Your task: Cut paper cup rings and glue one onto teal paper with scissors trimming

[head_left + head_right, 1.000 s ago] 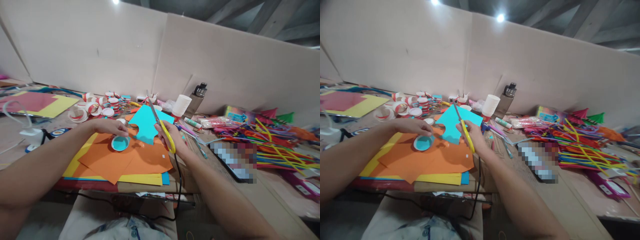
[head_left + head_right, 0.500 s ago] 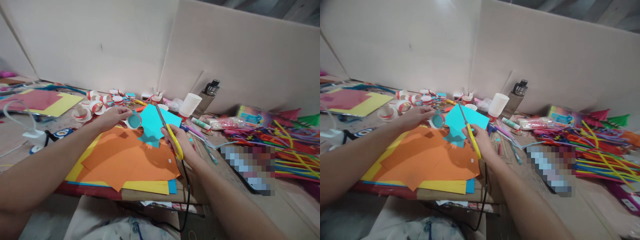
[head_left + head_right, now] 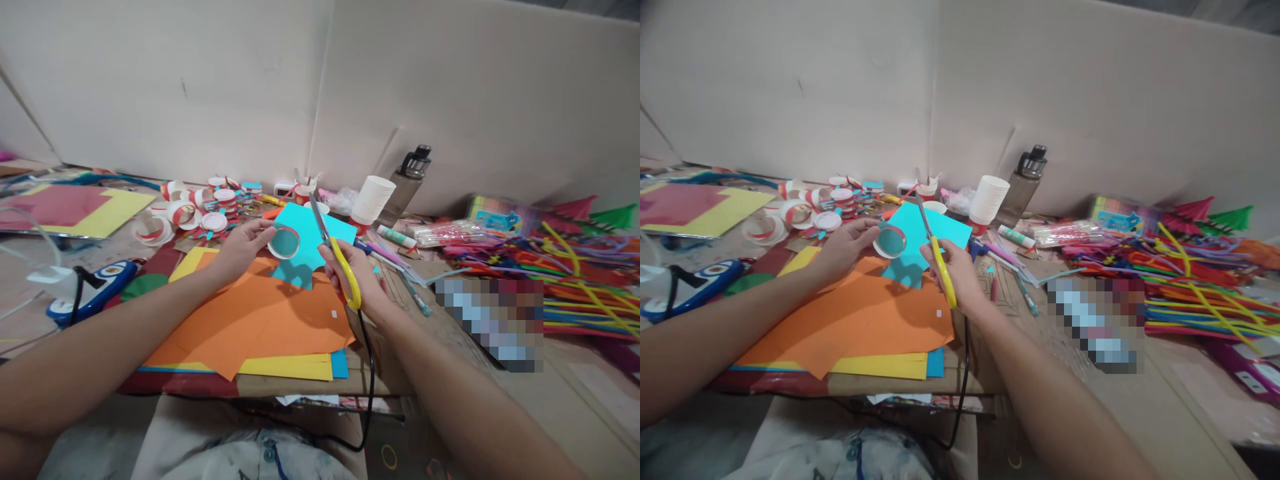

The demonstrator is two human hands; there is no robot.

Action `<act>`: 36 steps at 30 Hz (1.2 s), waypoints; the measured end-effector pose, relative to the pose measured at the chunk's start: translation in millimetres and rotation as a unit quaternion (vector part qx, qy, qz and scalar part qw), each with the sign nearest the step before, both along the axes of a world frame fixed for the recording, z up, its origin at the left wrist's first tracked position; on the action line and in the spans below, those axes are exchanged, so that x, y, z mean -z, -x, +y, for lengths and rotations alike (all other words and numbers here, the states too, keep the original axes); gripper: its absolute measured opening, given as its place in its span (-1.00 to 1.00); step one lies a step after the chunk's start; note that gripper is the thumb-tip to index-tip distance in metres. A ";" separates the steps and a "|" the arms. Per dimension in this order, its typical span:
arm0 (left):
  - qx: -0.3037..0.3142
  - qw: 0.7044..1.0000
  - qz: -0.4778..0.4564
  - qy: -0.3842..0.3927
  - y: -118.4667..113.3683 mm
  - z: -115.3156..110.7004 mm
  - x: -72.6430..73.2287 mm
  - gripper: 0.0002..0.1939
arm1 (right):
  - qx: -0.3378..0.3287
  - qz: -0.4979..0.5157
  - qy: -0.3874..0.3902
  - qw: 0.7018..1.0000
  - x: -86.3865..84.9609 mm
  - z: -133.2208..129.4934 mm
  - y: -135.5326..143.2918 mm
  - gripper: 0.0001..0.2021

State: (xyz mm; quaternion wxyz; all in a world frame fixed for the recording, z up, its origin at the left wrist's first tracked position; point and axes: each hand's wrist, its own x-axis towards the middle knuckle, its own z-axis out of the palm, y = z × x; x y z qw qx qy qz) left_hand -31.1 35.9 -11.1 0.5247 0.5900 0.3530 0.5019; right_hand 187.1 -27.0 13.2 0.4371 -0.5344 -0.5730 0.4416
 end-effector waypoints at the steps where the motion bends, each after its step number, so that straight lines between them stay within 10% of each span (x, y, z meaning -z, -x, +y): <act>1: 0.008 0.999 -0.019 0.029 0.6 1.0 1.1 -0.56 | 0.000 0.003 -0.003 1.000 0.3 -0.2 -0.3 -0.59; 7: 0.040 0.996 -0.035 0.074 1.8 -1.2 1.4 -0.55 | 0.001 -0.010 -0.021 1.000 4.6 1.3 -2.8 -0.60; 15: -0.012 0.967 0.199 -0.159 -6.9 -10.4 0.1 -0.66 | 0.001 -0.003 -0.018 1.000 7.7 3.7 -4.2 -0.63; 22: -0.028 0.951 0.235 -0.201 -7.5 -7.0 5.8 -0.68 | -0.002 -0.001 -0.018 1.000 12.2 5.7 -6.7 -0.62; 36: 0.043 0.984 0.162 0.063 -17.3 10.9 -6.3 -0.51 | 0.014 0.002 -0.015 1.000 17.7 8.5 -4.6 -0.59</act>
